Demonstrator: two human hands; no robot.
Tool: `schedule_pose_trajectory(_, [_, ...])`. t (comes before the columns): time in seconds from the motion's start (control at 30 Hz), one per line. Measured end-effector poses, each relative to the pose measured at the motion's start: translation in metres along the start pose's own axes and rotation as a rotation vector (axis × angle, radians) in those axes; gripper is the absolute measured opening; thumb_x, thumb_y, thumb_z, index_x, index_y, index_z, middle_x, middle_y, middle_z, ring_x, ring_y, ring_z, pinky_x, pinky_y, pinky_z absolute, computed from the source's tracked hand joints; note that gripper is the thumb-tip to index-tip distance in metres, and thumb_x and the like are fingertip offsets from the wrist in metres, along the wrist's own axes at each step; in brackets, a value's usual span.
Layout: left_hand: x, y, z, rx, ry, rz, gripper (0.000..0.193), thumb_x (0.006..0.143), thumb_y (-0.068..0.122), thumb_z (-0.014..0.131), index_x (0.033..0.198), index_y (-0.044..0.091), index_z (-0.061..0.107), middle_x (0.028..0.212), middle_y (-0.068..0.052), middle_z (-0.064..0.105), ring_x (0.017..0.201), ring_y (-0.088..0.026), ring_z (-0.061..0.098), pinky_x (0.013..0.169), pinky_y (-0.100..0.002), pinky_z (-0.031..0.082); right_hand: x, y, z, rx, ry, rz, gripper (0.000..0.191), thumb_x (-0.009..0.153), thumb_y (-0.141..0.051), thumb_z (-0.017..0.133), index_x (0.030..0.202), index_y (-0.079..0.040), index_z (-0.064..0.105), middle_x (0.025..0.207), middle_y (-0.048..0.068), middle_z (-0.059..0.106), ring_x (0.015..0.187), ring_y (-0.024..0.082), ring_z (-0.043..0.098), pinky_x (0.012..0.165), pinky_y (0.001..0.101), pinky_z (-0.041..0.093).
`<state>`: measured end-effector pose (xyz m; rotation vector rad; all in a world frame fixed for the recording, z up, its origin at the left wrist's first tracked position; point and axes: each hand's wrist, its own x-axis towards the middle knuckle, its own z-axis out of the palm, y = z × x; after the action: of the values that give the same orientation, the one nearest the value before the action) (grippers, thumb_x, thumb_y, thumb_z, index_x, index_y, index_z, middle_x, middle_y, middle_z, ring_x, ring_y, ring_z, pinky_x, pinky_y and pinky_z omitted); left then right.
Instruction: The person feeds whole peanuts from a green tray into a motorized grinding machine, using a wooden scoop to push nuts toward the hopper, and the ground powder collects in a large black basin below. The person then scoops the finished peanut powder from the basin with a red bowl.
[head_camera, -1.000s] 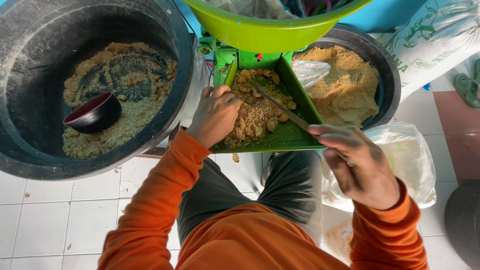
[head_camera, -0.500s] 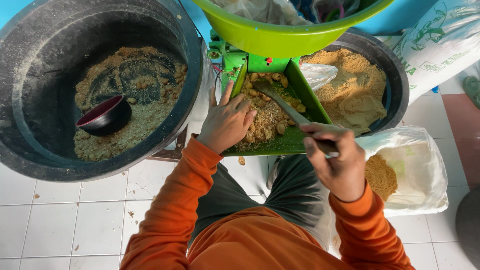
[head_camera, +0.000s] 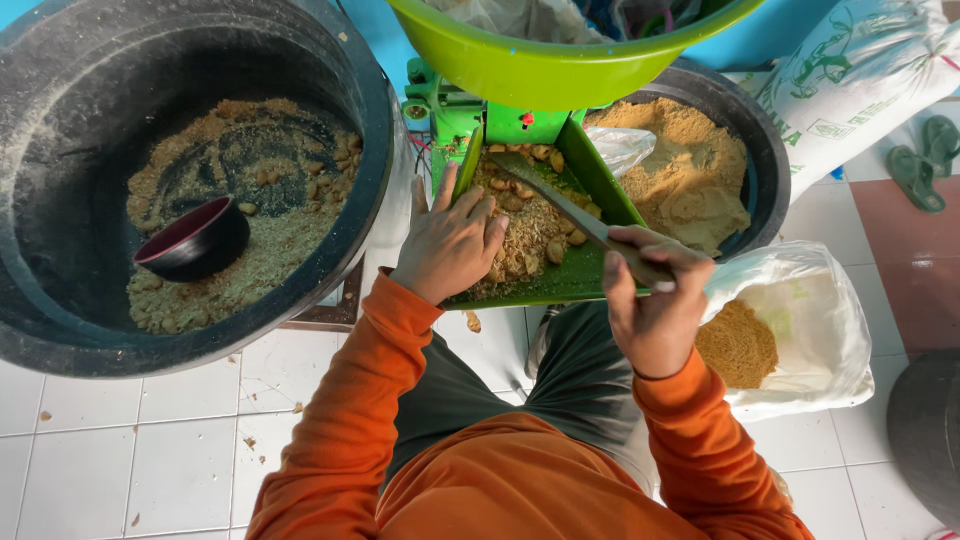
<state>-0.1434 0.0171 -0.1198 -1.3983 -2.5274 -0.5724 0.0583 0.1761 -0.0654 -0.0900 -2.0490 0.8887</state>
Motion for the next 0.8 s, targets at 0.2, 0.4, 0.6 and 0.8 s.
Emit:
schedule_pose_trajectory(0.2, [-0.002,0.002,-0.003,-0.061,0.045,0.019,0.042,0.106,0.036,0.051,0.114,0.0,0.072,0.13,-0.014,0.067,0.146,-0.045,0.038,0.113,-0.075,0.026,-0.003,0.005,0.001,-0.076,-0.046,0.033,0.036,0.105,-0.003,0.067,0.119,-0.002,0.034,0.119,0.024,0.072,0.096,0.024,0.073,0.086,0.0295,0.057])
schedule_pose_trajectory(0.4, [0.0,0.001,-0.003,0.006,0.053,0.023,0.04,0.104,0.035,0.053,0.111,0.002,0.073,0.127,-0.013,0.068,0.144,-0.044,0.04,0.112,-0.076,0.026,-0.009,0.012,0.002,0.088,-0.02,0.084,0.034,0.109,-0.002,0.063,0.121,-0.004,0.032,0.126,0.028,0.07,0.097,0.024,0.074,0.084,0.0251,0.057])
schedule_pose_trajectory(0.6, [0.001,0.0,-0.001,-0.027,0.061,0.04,0.042,0.104,0.036,0.051,0.113,0.001,0.073,0.127,-0.014,0.067,0.143,-0.046,0.039,0.11,-0.077,0.025,-0.008,0.012,0.001,-0.031,0.048,-0.053,0.033,0.109,0.001,0.061,0.119,-0.005,0.031,0.124,0.025,0.07,0.1,0.025,0.074,0.085,0.0274,0.058])
schedule_pose_trajectory(0.8, [-0.002,-0.005,0.008,-0.04,0.027,0.03,0.042,0.105,0.036,0.05,0.115,0.001,0.072,0.129,-0.014,0.066,0.145,-0.046,0.036,0.111,-0.077,0.025,-0.001,0.003,0.007,-0.077,-0.044,0.027,0.033,0.104,0.0,0.066,0.115,-0.002,0.035,0.123,0.027,0.071,0.099,0.026,0.075,0.083,0.0301,0.058])
